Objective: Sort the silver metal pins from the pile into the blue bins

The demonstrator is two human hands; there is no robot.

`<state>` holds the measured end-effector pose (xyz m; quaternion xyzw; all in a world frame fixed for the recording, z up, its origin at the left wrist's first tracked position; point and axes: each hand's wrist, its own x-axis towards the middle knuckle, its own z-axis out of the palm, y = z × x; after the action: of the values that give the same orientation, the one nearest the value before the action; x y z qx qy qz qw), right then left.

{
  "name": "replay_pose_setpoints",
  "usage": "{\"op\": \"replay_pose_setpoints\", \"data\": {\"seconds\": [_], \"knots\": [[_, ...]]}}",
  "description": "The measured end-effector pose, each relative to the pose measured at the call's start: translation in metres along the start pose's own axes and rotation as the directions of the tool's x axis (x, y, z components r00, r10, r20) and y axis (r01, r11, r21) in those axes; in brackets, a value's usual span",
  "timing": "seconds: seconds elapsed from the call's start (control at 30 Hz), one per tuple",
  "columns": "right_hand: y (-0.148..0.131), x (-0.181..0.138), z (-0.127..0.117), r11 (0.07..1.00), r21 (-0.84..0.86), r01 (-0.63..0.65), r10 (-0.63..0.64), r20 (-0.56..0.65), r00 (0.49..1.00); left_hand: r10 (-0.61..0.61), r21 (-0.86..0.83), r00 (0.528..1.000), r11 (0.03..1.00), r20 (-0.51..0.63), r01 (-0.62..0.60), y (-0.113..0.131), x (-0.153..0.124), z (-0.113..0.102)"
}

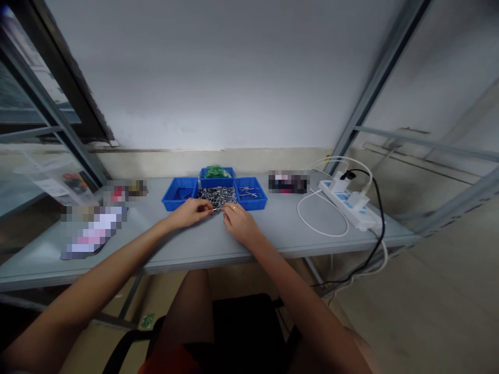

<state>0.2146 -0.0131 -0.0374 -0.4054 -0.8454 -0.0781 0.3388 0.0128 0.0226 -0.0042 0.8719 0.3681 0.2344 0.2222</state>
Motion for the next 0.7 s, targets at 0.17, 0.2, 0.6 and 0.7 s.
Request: {"op": "replay_pose_setpoints", "data": {"seconds": [0.17,0.2,0.6,0.7], "knots": [[0.0005,0.0,0.0005,1.0,0.003,0.006,-0.006,0.002,1.0,-0.004,0.0,1.0,1.0,0.007,0.004,-0.0009,0.0005,0.0001],[0.0007,0.0001,0.0008,1.0,-0.001,0.007,-0.007,0.001,1.0,-0.004,0.001,1.0,1.0,0.009,0.004,-0.0007,0.0003,0.0],[0.0003,-0.0006,-0.0013,1.0,-0.012,0.02,-0.02,0.014,1.0,-0.014,0.004,1.0,1.0,-0.017,0.014,0.001,0.0,-0.0014],[0.0,-0.0002,-0.0014,1.0,-0.009,0.026,-0.026,0.003,1.0,-0.013,0.007,1.0,1.0,-0.016,0.013,0.0007,-0.0001,-0.0011]]}}
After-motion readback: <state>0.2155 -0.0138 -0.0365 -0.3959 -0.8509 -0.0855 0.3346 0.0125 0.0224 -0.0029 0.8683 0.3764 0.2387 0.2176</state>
